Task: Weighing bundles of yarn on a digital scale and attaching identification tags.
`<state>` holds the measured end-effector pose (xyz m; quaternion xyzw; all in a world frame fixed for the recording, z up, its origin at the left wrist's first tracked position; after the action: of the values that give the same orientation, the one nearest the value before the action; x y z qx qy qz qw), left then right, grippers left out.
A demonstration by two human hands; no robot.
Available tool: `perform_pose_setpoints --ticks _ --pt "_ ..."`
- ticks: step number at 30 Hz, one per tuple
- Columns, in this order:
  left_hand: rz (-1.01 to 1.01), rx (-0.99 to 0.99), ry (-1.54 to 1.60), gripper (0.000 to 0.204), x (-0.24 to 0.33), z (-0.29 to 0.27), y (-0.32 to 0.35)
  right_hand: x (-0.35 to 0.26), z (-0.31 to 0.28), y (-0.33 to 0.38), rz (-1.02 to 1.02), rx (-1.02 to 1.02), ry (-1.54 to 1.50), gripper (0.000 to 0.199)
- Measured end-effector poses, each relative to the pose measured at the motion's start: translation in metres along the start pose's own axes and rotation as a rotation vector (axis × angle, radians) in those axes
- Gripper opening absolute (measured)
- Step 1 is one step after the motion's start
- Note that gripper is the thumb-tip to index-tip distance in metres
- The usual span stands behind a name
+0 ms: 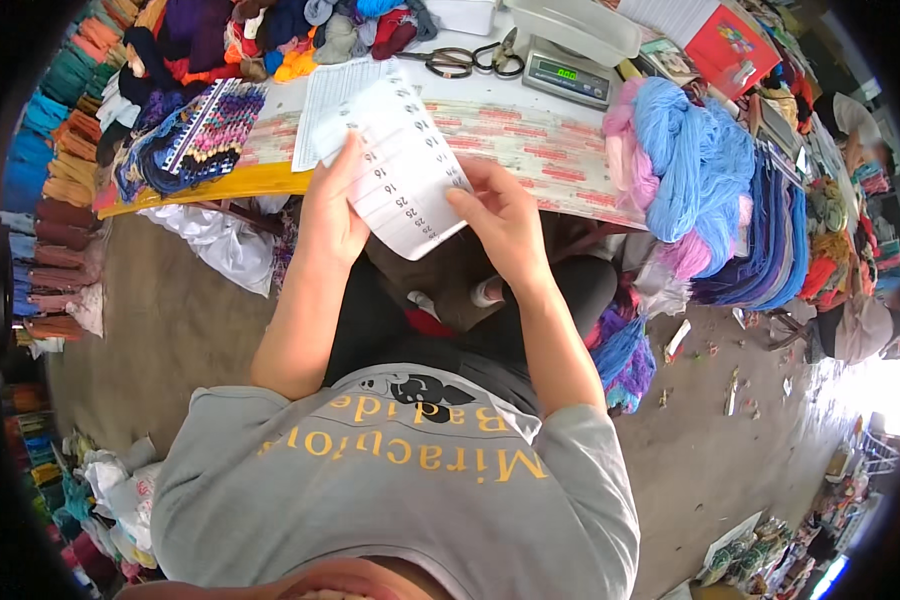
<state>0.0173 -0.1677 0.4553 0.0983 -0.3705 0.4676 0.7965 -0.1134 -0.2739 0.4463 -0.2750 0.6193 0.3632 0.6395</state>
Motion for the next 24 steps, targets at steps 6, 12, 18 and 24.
perform_pose_setpoints --ticks 6,12,18,24 --pt "0.043 0.064 0.377 0.051 0.005 -0.004 0.006 0.041 0.035 0.041 0.175 -0.258 0.198 0.039" --pt "0.077 -0.045 0.310 0.056 -0.017 0.015 0.052 0.060 0.052 0.035 0.073 -0.210 -0.567 0.057" --pt "0.155 -0.832 -0.888 0.062 -0.048 -0.046 0.118 0.015 0.004 0.016 0.124 -0.232 -0.833 0.029" --pt "-0.044 -0.289 -0.282 0.044 -0.023 -0.069 0.049 0.021 -0.024 0.011 0.170 -0.029 -0.379 0.044"
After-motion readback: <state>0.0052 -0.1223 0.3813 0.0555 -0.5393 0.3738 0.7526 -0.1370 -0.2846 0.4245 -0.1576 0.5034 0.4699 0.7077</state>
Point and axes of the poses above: each hand's wrist, its own y-axis away from the middle knuckle, its own z-axis out of the palm, x = y × z, the point moved 8 cm from there along -y, towards the middle knuckle, and after that the axes turned 15 degrees about z, right-handed, at the moved point
